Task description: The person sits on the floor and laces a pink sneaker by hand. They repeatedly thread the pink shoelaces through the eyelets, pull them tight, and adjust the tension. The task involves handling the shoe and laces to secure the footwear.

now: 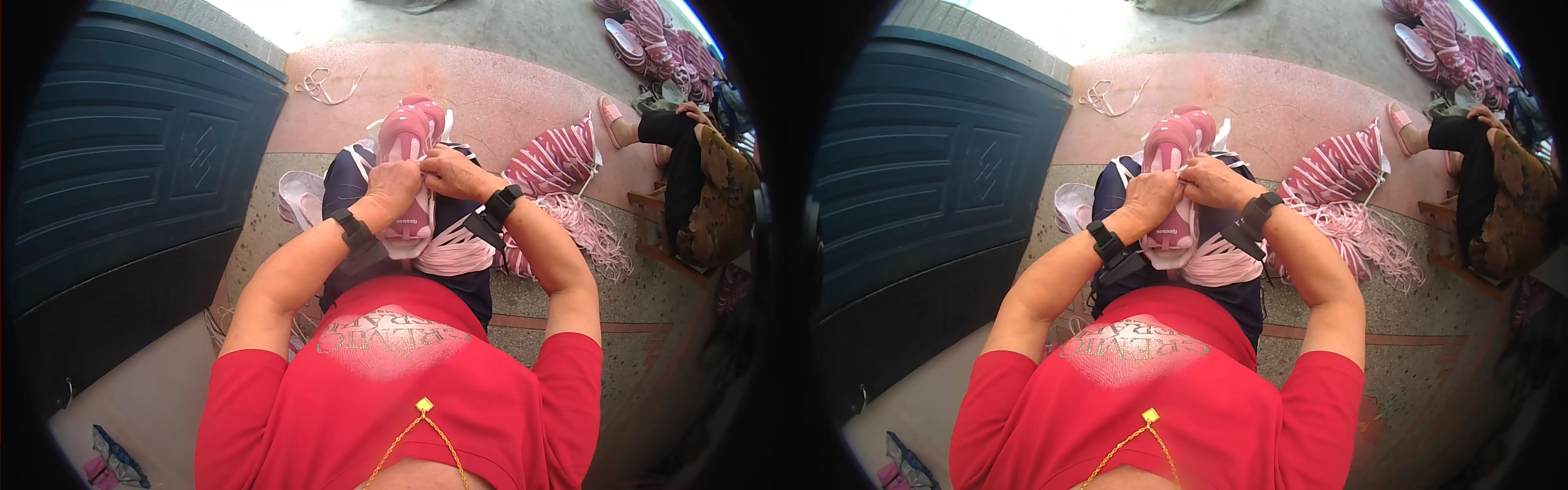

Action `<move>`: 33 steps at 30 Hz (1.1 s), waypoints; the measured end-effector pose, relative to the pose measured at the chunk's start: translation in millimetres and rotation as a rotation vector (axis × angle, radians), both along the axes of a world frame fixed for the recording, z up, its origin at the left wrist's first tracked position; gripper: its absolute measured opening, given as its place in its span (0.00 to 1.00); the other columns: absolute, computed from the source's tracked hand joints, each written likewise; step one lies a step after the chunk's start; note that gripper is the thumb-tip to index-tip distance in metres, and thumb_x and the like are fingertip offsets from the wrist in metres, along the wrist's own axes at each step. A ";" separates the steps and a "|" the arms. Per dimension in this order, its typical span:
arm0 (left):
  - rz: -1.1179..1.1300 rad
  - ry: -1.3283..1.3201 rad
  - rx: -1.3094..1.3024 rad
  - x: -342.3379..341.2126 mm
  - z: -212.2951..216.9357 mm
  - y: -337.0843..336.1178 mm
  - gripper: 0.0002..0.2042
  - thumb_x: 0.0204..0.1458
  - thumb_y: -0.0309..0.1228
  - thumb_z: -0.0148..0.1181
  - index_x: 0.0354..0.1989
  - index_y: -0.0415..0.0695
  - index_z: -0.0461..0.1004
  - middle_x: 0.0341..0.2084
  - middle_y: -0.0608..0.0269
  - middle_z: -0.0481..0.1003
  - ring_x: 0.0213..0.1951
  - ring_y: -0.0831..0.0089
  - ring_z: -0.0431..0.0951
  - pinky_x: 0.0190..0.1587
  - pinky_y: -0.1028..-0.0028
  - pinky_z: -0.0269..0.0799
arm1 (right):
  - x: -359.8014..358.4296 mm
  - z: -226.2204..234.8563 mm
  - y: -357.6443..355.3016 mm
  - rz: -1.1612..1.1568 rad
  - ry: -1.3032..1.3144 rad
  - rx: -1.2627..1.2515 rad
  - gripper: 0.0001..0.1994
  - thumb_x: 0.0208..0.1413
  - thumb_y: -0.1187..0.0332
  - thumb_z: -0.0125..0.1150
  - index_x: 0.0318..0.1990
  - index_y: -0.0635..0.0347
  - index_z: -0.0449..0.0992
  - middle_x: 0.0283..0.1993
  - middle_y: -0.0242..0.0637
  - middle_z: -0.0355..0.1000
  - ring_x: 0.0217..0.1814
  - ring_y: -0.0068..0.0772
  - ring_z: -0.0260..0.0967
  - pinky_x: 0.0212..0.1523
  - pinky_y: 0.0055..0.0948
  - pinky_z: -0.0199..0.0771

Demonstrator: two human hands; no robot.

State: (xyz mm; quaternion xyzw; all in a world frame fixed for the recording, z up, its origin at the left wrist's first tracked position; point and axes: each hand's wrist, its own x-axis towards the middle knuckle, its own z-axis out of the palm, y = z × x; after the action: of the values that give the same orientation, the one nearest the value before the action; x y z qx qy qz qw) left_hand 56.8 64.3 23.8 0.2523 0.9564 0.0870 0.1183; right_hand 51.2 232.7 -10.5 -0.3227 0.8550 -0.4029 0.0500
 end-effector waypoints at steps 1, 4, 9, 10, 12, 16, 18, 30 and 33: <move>-0.038 0.054 0.002 2.3 -5.9 -1.1 0.10 0.49 0.35 0.53 0.26 0.40 0.72 0.21 0.49 0.75 0.28 0.56 0.79 0.27 0.62 0.75 | 0.1 0.7 -0.1 -0.010 -0.011 -0.026 0.08 0.44 0.69 0.54 0.27 0.65 0.75 0.29 0.46 0.70 0.37 0.48 0.67 0.42 0.41 0.67; -0.217 0.227 -0.005 3.9 -9.8 -4.7 0.07 0.49 0.32 0.52 0.25 0.41 0.69 0.18 0.53 0.73 0.24 0.60 0.79 0.22 0.65 0.74 | 11.0 -6.8 -4.8 -0.137 0.009 -0.066 0.08 0.43 0.68 0.56 0.27 0.65 0.75 0.30 0.46 0.70 0.36 0.48 0.67 0.42 0.39 0.67; -0.300 -0.078 0.254 8.8 54.2 -36.6 0.07 0.50 0.30 0.52 0.29 0.38 0.70 0.16 0.56 0.71 0.18 0.67 0.74 0.21 0.70 0.70 | 54.0 31.0 -23.3 -0.305 0.321 -0.135 0.10 0.49 0.71 0.58 0.41 0.60 0.74 0.39 0.39 0.72 0.48 0.42 0.67 0.47 0.35 0.68; -0.237 -0.216 0.374 5.2 63.6 -43.6 0.08 0.51 0.30 0.52 0.31 0.38 0.71 0.16 0.58 0.70 0.18 0.69 0.72 0.22 0.72 0.69 | 63.6 29.5 -27.3 -0.307 0.205 -0.279 0.09 0.53 0.71 0.56 0.41 0.62 0.74 0.38 0.38 0.73 0.45 0.41 0.69 0.48 0.35 0.68; -0.125 -0.535 0.533 -1.8 61.3 -63.8 0.12 0.57 0.34 0.49 0.40 0.38 0.72 0.16 0.65 0.68 0.18 0.79 0.66 0.24 0.81 0.64 | 87.5 45.9 -27.2 -0.338 -0.229 -0.547 0.08 0.59 0.69 0.51 0.39 0.63 0.74 0.34 0.36 0.73 0.39 0.35 0.70 0.47 0.34 0.69; 0.278 -0.801 0.732 -6.9 76.5 -86.1 0.18 0.60 0.33 0.45 0.57 0.39 0.62 0.23 0.67 0.72 0.21 0.84 0.69 0.25 0.84 0.63 | 149.8 80.7 128.1 -1.004 -0.451 -1.234 0.06 0.62 0.70 0.45 0.38 0.62 0.68 0.22 0.27 0.59 0.24 0.19 0.56 0.28 0.21 0.59; 0.326 -0.784 0.751 -12.4 74.4 -99.4 0.20 0.60 0.32 0.45 0.58 0.37 0.60 0.26 0.65 0.74 0.23 0.83 0.71 0.26 0.85 0.64 | 258.3 72.5 316.5 -1.390 -0.158 -1.315 0.09 0.61 0.72 0.44 0.46 0.63 0.67 0.18 0.22 0.44 0.18 0.19 0.42 0.21 0.22 0.47; 0.557 -0.946 0.736 -1.2 24.3 -88.9 0.09 0.54 0.31 0.53 0.35 0.39 0.74 0.18 0.71 0.69 0.16 0.87 0.62 0.17 0.84 0.57 | 270.9 21.2 298.8 -1.790 -0.419 -1.396 0.17 0.61 0.61 0.44 0.20 0.46 0.51 0.15 0.21 0.44 0.13 0.18 0.39 0.13 0.23 0.40; 0.532 -0.944 0.721 -4.5 14.5 -89.7 0.09 0.56 0.34 0.54 0.35 0.41 0.73 0.18 0.73 0.68 0.16 0.88 0.61 0.17 0.86 0.54 | 137.8 27.7 136.6 -1.318 -0.797 -0.845 0.06 0.60 0.64 0.48 0.31 0.49 0.70 0.17 0.19 0.52 0.13 0.09 0.45 0.10 0.15 0.42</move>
State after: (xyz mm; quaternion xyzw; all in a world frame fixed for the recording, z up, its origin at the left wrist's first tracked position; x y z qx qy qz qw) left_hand 52.3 -25.4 38.3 -0.0346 0.7424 0.5302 0.4081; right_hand 189.0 369.2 17.2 0.4098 0.5657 -0.7152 -0.0218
